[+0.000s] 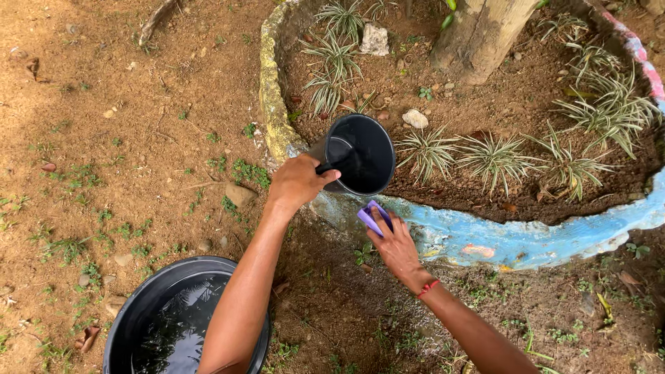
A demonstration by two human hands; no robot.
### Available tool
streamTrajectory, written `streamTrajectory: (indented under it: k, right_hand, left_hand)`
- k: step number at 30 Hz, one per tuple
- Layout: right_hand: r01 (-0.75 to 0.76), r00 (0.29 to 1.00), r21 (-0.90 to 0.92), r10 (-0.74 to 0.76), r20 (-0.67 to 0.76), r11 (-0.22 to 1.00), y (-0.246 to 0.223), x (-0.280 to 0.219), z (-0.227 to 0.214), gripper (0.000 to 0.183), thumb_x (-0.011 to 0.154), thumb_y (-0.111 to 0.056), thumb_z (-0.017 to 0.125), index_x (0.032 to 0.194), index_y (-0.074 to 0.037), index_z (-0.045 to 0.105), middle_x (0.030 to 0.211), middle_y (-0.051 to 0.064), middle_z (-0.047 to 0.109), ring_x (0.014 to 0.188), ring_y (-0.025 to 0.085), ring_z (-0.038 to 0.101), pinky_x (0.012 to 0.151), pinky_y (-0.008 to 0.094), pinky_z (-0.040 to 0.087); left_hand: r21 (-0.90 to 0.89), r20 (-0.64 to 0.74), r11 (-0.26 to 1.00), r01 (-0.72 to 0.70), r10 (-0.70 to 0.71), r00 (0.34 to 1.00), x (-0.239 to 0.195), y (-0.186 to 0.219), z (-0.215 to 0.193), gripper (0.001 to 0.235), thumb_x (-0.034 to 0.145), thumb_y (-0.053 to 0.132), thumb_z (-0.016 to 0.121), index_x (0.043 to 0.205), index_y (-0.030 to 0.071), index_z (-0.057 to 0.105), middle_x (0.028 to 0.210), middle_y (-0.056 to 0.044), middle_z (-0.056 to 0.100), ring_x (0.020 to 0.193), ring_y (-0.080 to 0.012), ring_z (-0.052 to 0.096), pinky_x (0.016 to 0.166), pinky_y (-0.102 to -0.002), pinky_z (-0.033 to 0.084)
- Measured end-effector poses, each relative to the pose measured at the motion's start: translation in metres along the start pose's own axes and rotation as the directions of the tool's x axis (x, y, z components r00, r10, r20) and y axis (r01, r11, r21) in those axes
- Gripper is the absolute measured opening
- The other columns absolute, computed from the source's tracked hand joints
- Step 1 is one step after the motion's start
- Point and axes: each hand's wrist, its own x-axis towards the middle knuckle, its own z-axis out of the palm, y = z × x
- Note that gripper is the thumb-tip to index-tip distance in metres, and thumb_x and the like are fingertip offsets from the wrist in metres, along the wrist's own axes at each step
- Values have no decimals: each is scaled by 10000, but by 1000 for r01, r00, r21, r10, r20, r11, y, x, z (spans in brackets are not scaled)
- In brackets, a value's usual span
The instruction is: The person uses a purple sponge to scrub the exterior of a circular, blue-painted concrete planter. They repeatedly dip the sponge into a black cup filled with water to keep it wet while cleaning the surface.
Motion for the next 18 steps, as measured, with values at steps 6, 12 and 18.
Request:
streamTrajectory:
  k: [6,12,18]
  right_hand:
    - [-38,999,-55,38,-2,998,4,-53,2,590,805,-18,674,1351,-229,598,1557,168,326,1331,453,412,1082,591,437]
    - [-34,962,180,82,-261,983,21,-20,13,370,918,-109,716,1277,-151,634,1599,152,363,1351,445,437,1097,583,460]
    - [30,980,-119,-53,-194,992,15,-80,35,524,799,-18,678,1244,-293,697,1571,72,420,1361,384,457,1105,508,492]
  left_hand:
    - [-1,5,999,-37,37,999,-1,-7,0,521,868,590,699,856,75,773,709,-121,715,693,-256,722,748,-442,555]
    - [38,-23,998,-50,51,998,-1,4,7,526,873,599,707,876,77,767,763,-129,711,751,-280,702,757,-469,546]
    - [67,86,997,-30,24,996,-3,16,10,542,877,628,648,851,98,757,709,-91,690,737,-231,725,765,-438,563]
